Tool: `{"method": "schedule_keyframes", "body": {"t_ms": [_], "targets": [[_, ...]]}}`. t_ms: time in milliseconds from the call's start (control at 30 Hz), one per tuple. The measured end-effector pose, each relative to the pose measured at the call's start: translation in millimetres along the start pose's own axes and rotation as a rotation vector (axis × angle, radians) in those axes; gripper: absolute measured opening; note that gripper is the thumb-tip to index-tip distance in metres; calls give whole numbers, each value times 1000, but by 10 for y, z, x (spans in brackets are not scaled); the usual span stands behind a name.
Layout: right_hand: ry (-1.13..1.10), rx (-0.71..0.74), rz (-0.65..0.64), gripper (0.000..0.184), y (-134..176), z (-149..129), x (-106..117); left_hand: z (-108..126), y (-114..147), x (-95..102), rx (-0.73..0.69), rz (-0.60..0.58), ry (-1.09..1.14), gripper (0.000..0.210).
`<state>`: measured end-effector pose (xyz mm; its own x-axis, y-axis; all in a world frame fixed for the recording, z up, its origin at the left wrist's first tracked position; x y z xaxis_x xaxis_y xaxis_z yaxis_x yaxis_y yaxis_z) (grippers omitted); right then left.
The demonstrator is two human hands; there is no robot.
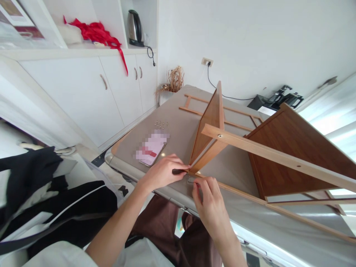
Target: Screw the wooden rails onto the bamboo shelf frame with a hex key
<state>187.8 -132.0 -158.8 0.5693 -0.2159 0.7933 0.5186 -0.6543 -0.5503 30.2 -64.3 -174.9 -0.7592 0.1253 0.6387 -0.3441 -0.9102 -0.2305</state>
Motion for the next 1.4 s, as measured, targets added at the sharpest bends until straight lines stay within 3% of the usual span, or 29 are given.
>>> {"method": "schedule_keyframes", "body": {"t_ms": [800, 1067, 1267, 1400], "targets": [[89, 85, -108, 22, -261, -156, -98, -3, 15, 13, -12, 7, -8, 27], [167, 162, -253, 28, -254, -210, -142, 5, 17, 14, -4, -16, -6, 26], [101, 92, -157, 31, -225, -112, -87, -8, 16, 1, -9, -7, -8, 27], [95, 123, -153, 29, -230, -142, -112, -8, 16, 10, -13, -3, -13, 27]]}}
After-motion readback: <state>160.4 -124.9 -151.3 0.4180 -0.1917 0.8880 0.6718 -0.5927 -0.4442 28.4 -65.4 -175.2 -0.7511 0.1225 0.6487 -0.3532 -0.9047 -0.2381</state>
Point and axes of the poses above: each hand's wrist, its own y-axis away from the middle knuckle, its own x-axis out of the back of the hand, z = x × y, the point moved 6 cm from there along -y, towards the middle knuckle, and after that the axes turned 14 degrees about x, right-handed, at the moved point
